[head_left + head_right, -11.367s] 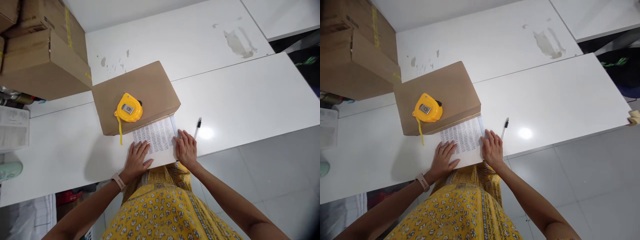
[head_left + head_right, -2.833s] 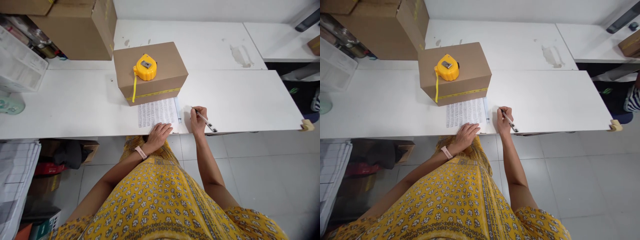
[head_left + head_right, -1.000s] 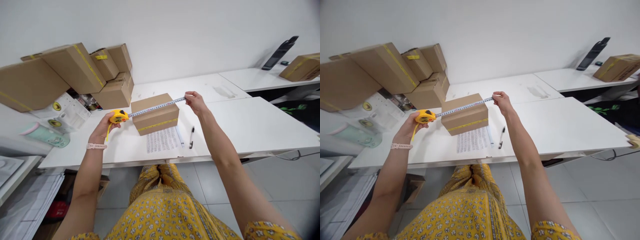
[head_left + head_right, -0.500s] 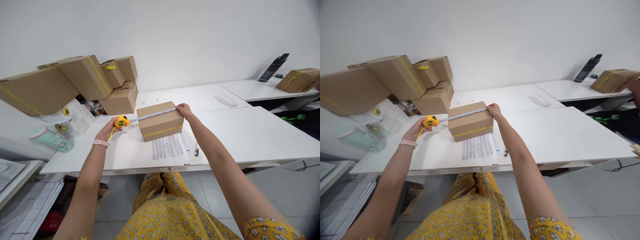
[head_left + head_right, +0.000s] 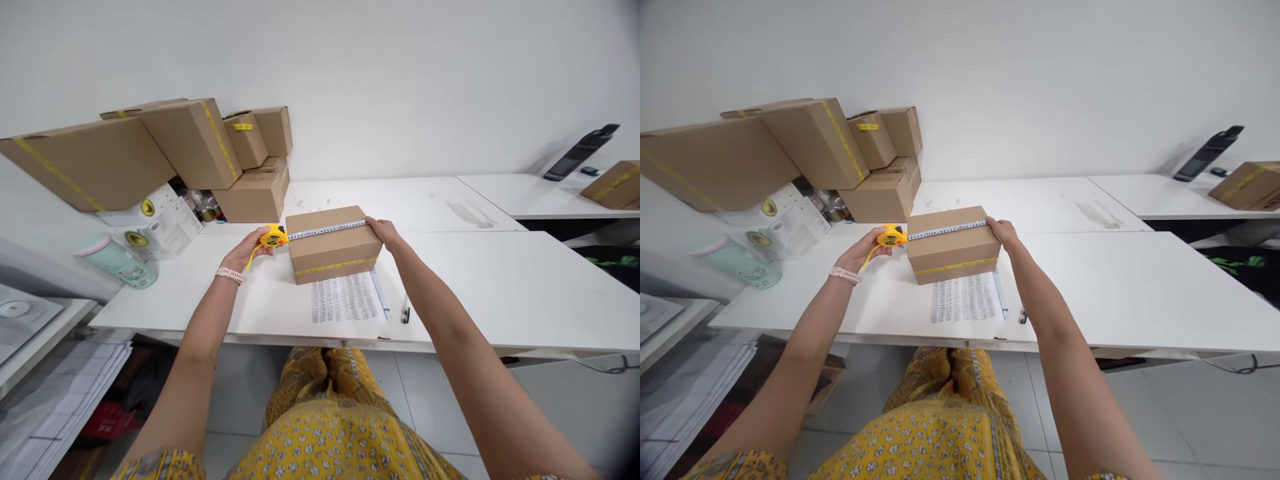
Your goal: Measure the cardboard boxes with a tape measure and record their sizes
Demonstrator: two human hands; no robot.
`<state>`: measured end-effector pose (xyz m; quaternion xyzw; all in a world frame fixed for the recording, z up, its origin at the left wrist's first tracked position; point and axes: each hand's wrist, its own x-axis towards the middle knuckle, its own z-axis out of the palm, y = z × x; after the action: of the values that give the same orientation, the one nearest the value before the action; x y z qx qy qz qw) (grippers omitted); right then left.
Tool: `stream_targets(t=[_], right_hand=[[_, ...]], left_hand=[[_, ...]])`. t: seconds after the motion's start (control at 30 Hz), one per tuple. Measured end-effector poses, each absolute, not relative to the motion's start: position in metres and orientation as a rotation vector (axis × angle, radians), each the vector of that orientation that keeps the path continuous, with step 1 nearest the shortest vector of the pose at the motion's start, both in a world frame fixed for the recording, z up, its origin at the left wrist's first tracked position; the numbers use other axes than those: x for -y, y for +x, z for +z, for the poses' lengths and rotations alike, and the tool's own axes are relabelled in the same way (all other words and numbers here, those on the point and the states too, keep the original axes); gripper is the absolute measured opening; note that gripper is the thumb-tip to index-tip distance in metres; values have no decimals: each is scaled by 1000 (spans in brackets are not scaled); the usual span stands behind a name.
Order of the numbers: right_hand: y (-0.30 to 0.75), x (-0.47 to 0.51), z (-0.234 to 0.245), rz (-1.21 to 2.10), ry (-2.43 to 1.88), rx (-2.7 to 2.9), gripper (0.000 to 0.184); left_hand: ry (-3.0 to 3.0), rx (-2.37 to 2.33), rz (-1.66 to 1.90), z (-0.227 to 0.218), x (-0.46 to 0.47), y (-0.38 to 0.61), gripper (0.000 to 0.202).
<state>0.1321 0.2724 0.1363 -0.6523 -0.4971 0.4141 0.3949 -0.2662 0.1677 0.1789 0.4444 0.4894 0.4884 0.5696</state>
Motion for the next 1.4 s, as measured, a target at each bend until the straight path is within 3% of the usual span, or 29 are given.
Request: stream_targets(t=[0.6, 0.9, 1.1, 1.23, 1.4], right_hand=[[134, -275, 133, 991, -1690, 1293, 40], [129, -262, 146, 771, -1507, 1266, 34], [123, -231, 187, 927, -1120, 1535, 38], [110, -221, 202, 1000, -1004, 1743, 42], [113, -221, 188, 864, -1085, 1727, 44]], left_hand=[[1050, -1249, 1116, 191, -160, -255, 36], [1281, -1268, 1102, 208, -143, -248, 46], [1297, -871, 677, 187, -54, -175, 71], [1001, -729, 862, 154, -15, -116, 53], [759, -749, 1041, 160, -15, -95, 58]])
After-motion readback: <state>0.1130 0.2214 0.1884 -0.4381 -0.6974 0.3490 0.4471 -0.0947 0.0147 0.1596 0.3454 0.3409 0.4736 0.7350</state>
